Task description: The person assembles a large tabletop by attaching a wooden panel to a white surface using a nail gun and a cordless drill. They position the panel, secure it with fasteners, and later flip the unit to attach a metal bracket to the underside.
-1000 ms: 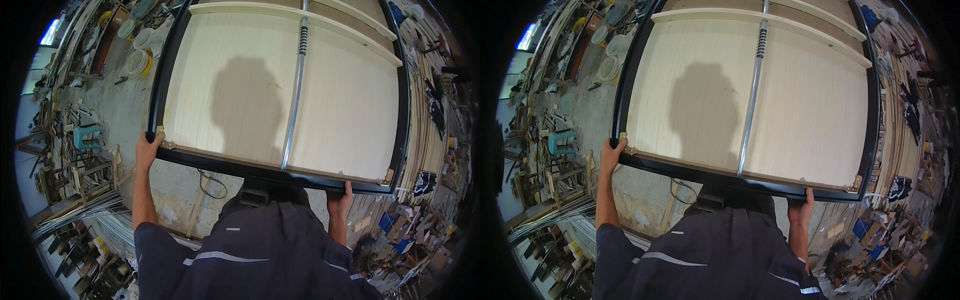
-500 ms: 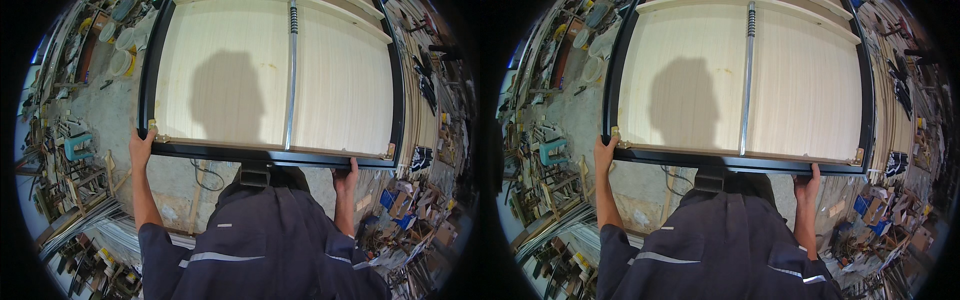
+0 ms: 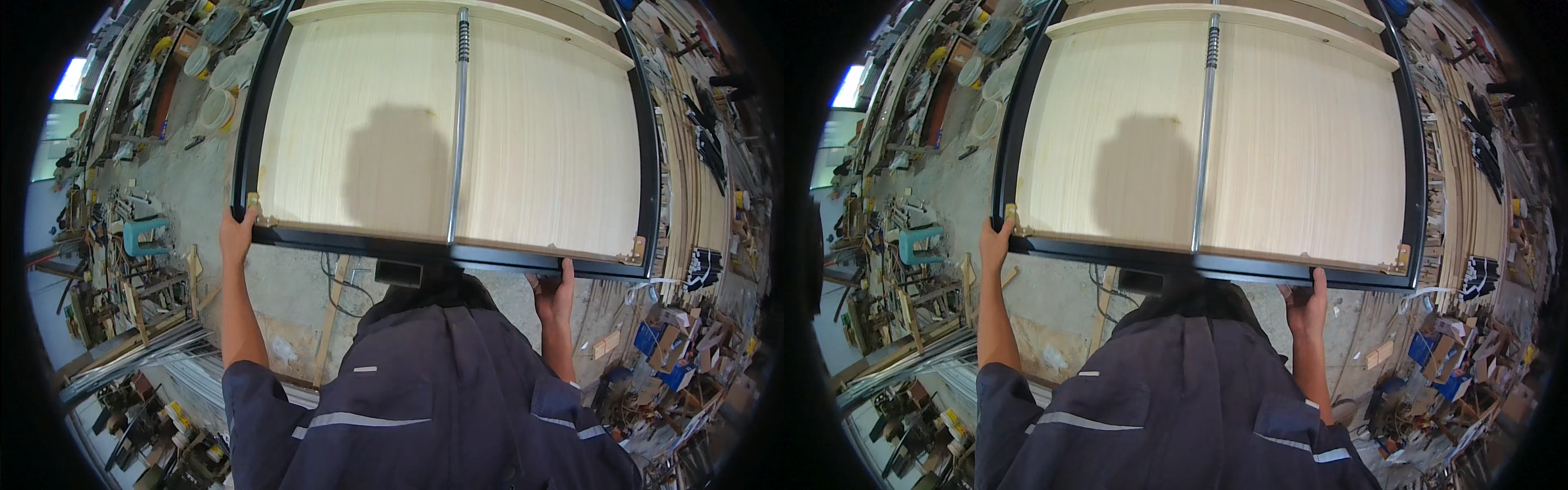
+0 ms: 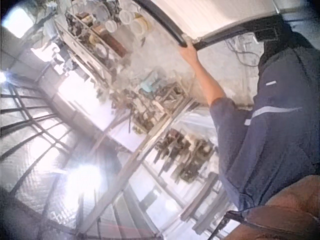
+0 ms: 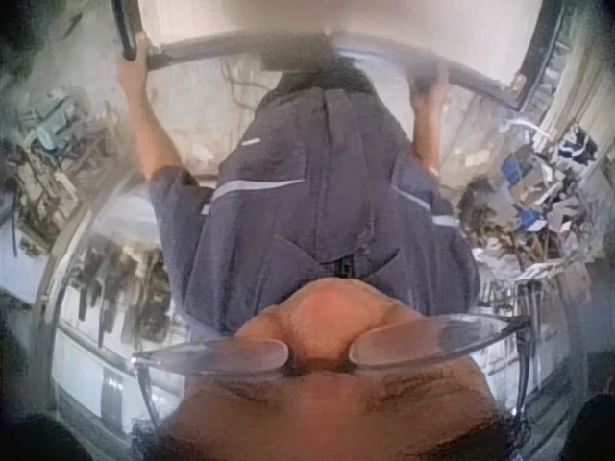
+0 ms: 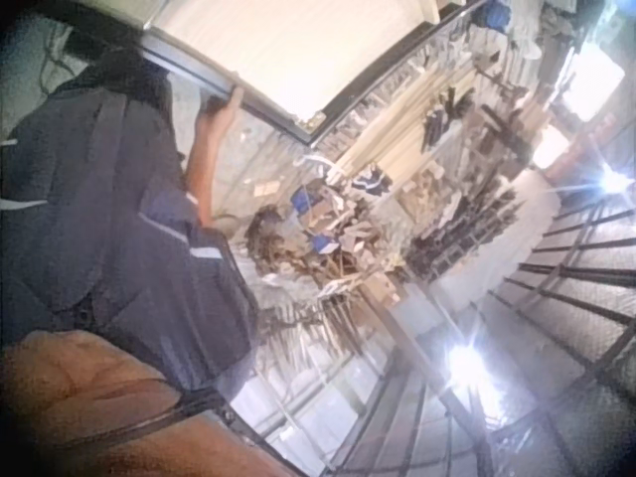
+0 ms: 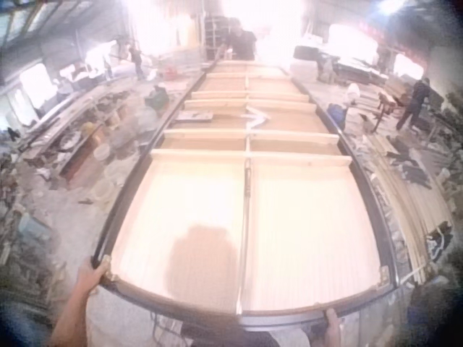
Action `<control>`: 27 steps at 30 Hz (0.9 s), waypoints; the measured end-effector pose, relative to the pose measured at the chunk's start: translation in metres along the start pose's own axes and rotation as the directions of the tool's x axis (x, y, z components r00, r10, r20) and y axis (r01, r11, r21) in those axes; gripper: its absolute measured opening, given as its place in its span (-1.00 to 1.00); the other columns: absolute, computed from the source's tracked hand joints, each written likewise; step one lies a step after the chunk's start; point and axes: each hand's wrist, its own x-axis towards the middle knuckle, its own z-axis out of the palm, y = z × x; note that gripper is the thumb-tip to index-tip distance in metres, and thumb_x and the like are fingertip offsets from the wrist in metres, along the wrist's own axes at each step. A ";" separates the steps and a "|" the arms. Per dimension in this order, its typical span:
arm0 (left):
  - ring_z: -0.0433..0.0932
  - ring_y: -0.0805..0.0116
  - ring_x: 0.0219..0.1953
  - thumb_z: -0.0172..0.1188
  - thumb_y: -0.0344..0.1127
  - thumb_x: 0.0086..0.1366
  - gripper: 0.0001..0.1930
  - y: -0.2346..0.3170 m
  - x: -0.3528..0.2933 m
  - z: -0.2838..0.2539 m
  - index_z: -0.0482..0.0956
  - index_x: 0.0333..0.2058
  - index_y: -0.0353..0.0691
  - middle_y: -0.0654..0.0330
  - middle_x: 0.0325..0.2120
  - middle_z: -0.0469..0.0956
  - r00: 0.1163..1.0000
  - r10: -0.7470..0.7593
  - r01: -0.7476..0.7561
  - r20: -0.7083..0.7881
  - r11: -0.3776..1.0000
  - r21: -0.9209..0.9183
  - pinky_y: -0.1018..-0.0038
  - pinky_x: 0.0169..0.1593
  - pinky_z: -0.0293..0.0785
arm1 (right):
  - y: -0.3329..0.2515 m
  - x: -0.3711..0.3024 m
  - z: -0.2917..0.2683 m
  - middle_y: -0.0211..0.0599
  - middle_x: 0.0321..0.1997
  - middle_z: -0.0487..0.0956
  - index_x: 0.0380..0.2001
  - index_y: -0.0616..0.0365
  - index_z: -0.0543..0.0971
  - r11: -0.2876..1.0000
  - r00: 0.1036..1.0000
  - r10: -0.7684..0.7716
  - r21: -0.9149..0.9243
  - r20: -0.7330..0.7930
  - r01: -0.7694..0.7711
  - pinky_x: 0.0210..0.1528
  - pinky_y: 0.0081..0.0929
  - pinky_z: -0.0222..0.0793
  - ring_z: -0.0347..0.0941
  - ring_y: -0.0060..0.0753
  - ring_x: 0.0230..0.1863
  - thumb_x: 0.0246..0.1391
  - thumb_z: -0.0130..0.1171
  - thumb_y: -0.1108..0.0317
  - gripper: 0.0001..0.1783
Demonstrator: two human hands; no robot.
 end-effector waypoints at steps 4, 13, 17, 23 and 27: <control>0.59 -0.28 -0.03 0.30 0.10 0.23 -0.35 0.010 0.002 0.009 0.51 0.00 -0.44 -0.31 -0.12 0.61 0.999 -0.043 0.045 -0.022 0.994 0.102 0.07 0.03 0.48 | -0.003 -0.001 -0.009 -0.23 0.22 0.50 0.24 0.05 0.39 0.997 0.994 0.031 -0.068 0.105 -0.024 0.18 -0.03 0.46 0.47 -0.10 0.22 0.31 0.09 -0.16 -0.36; 0.60 -0.28 -0.05 0.23 0.18 0.24 -0.35 0.014 -0.008 0.012 0.50 -0.03 -0.37 -0.26 -0.13 0.63 0.985 -0.079 0.102 -0.151 0.984 0.146 0.00 0.02 0.49 | 0.015 -0.065 -0.024 0.05 0.00 0.62 0.13 0.33 0.43 0.908 0.949 0.140 -0.418 0.284 -0.008 0.03 -0.16 0.58 0.65 -0.07 -0.10 0.33 0.14 0.28 -0.58; 0.60 -0.31 -0.09 0.22 0.20 0.26 -0.37 0.009 -0.011 0.012 0.52 -0.09 -0.38 -0.28 -0.17 0.63 0.984 -0.068 0.084 -0.166 0.993 0.089 -0.03 -0.01 0.49 | 0.046 -0.103 0.022 0.03 -0.05 0.64 0.10 0.24 0.51 0.891 0.918 0.106 -0.446 0.382 0.083 -0.06 -0.22 0.60 0.65 -0.14 -0.16 0.34 0.08 0.43 -0.70; 0.57 -0.32 -0.12 0.15 0.10 0.38 -0.49 -0.013 -0.014 0.013 0.55 -0.11 -0.35 -0.24 -0.23 0.62 0.983 0.064 -0.097 -0.175 0.978 -0.186 -0.04 -0.05 0.45 | 0.091 -0.144 0.168 -0.04 -0.07 0.65 0.12 0.30 0.47 0.774 0.748 0.129 -0.538 0.651 0.335 0.00 -0.34 0.56 0.63 -0.28 -0.11 0.25 0.11 0.57 -0.64; 0.50 -0.24 -0.09 0.10 -0.11 0.46 -0.64 -0.056 -0.054 -0.006 0.57 -0.07 -0.34 -0.17 -0.19 0.58 0.936 0.203 -0.313 -0.288 0.855 -0.414 0.04 0.00 0.41 | 0.146 -0.167 0.269 -0.16 -0.02 0.66 0.09 0.31 0.49 0.647 0.672 0.084 -0.554 0.736 0.525 0.04 -0.43 0.51 0.59 -0.41 -0.04 0.25 0.15 0.53 -0.66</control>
